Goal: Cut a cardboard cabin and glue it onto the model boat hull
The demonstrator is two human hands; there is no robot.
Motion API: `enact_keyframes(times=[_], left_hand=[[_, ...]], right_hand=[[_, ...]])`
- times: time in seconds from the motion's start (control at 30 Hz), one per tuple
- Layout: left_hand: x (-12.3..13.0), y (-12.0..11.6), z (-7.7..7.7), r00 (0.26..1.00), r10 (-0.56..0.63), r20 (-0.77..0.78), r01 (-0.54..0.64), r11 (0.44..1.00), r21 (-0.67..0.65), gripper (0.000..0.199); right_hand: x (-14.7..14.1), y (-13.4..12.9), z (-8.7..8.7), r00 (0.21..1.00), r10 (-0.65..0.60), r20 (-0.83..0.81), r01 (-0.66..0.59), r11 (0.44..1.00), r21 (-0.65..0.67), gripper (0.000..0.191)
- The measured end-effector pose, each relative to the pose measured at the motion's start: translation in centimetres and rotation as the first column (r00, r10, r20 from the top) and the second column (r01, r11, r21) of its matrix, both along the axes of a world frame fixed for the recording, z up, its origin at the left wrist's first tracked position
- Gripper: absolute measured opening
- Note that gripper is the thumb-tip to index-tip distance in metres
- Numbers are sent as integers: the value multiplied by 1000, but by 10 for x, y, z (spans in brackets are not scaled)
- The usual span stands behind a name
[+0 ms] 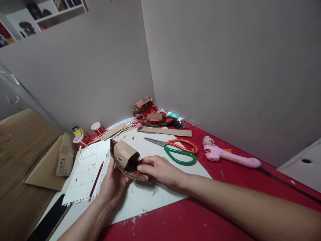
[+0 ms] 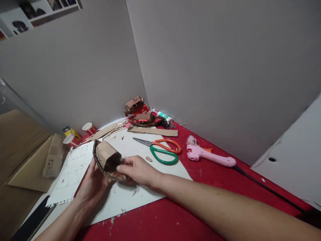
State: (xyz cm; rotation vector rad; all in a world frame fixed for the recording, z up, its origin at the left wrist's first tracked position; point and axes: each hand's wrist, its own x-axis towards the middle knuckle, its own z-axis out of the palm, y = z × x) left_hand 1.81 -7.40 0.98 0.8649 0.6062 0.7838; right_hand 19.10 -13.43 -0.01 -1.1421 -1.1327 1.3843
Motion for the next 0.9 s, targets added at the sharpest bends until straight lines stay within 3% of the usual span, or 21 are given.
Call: enact_keyframes(times=[0.3,0.47,0.73,0.9], left_hand=[[-1,-10,-5,998,30,-47,-20,979,203,44],[-5,-12,10,995,-32,-99,54,972,228,37],[-27,13,37,976,-195,-95,208,966,151,65],[-36,32,35,918,-243,-313,287,952,104,56]], right_hand=[[2,3,-5,995,-21,-96,21,1000,4,23],[17,6,3,996,-8,-86,8,1000,7,27],[46,12,8,989,72,128,-68,997,-32,9],[55,11,4,937,172,302,-160,985,-65,8]])
